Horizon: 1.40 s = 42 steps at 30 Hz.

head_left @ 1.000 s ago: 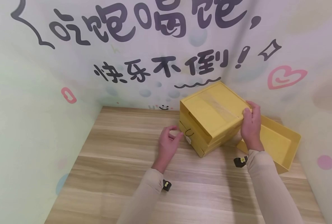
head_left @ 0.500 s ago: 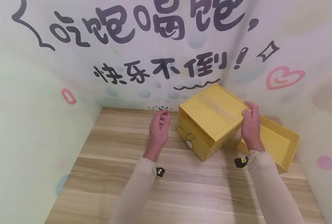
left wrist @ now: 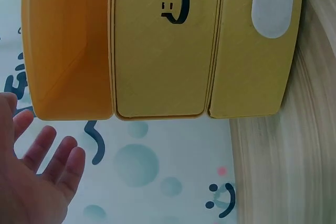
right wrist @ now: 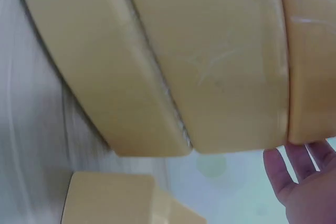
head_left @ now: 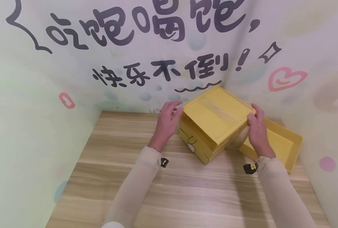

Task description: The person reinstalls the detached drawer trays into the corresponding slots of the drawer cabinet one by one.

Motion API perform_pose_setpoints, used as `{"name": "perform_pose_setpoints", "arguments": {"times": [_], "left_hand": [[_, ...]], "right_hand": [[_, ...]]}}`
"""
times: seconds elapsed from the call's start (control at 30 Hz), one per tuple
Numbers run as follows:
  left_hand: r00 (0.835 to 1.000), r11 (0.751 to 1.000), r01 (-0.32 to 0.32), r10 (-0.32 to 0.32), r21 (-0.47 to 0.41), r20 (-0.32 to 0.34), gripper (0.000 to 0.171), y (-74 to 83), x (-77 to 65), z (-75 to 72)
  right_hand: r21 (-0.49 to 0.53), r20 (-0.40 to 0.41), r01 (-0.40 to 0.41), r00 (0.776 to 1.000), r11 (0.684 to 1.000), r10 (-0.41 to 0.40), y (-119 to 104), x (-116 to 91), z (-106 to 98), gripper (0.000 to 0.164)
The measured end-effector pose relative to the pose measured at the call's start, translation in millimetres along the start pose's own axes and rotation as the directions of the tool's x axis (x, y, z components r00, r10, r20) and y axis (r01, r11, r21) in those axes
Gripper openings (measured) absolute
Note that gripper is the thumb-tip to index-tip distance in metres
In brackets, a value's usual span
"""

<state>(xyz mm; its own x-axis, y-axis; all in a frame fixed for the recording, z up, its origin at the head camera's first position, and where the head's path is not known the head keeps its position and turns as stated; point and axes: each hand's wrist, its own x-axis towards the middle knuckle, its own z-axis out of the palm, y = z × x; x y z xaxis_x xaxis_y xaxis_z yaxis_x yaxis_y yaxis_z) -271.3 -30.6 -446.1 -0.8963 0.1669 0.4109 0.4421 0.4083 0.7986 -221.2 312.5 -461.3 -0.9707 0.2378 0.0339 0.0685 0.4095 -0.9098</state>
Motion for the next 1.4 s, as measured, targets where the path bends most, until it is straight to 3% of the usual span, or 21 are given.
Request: {"name": "perform_pose_setpoints", "arguments": {"times": [0.1,0.3,0.63,0.77,0.93,1.0,1.2,1.4], "left_hand": [[0.999,0.999,0.000,-0.002,0.047,0.033,0.040,4.0,4.5,0.5],[0.988,0.989,0.047,-0.066,0.140,0.137,0.049,13.4,12.6,0.1],[0.962,0.980,0.058,-0.106,0.190,0.251,0.055,18.5,19.6,2.7],[0.961,0.981,0.058,-0.105,0.184,0.257,0.054,19.0,19.6,3.6],[0.958,0.983,0.086,-0.127,0.164,0.256,0.055,20.0,19.8,4.6],[0.955,0.980,0.109,-0.149,0.165,0.256,0.056,20.5,18.5,5.2],[0.956,0.974,0.148,-0.185,0.171,0.229,0.056,20.4,12.5,7.0],[0.956,0.972,0.146,-0.186,0.186,0.225,0.057,22.6,9.7,6.9]], "right_hand": [[0.002,-0.030,-0.018,0.999,1.000,0.018,5,-3,-8,0.055],[-0.008,-0.098,-0.039,0.994,0.999,0.038,22,-19,-21,0.055],[-0.155,-0.181,-0.134,0.978,0.979,0.105,50,-54,-25,0.056],[-0.173,-0.250,-0.165,0.961,0.971,0.118,58,-66,-21,0.053],[-0.191,-0.360,-0.225,0.922,0.956,0.145,62,-84,-17,0.038],[-0.254,-0.357,-0.247,0.923,0.935,0.147,64,-91,-19,0.035],[-0.461,-0.248,-0.219,0.962,0.860,0.112,74,-105,-25,0.050],[-0.511,-0.145,-0.258,0.966,0.820,0.214,84,-116,-30,0.061]]}}
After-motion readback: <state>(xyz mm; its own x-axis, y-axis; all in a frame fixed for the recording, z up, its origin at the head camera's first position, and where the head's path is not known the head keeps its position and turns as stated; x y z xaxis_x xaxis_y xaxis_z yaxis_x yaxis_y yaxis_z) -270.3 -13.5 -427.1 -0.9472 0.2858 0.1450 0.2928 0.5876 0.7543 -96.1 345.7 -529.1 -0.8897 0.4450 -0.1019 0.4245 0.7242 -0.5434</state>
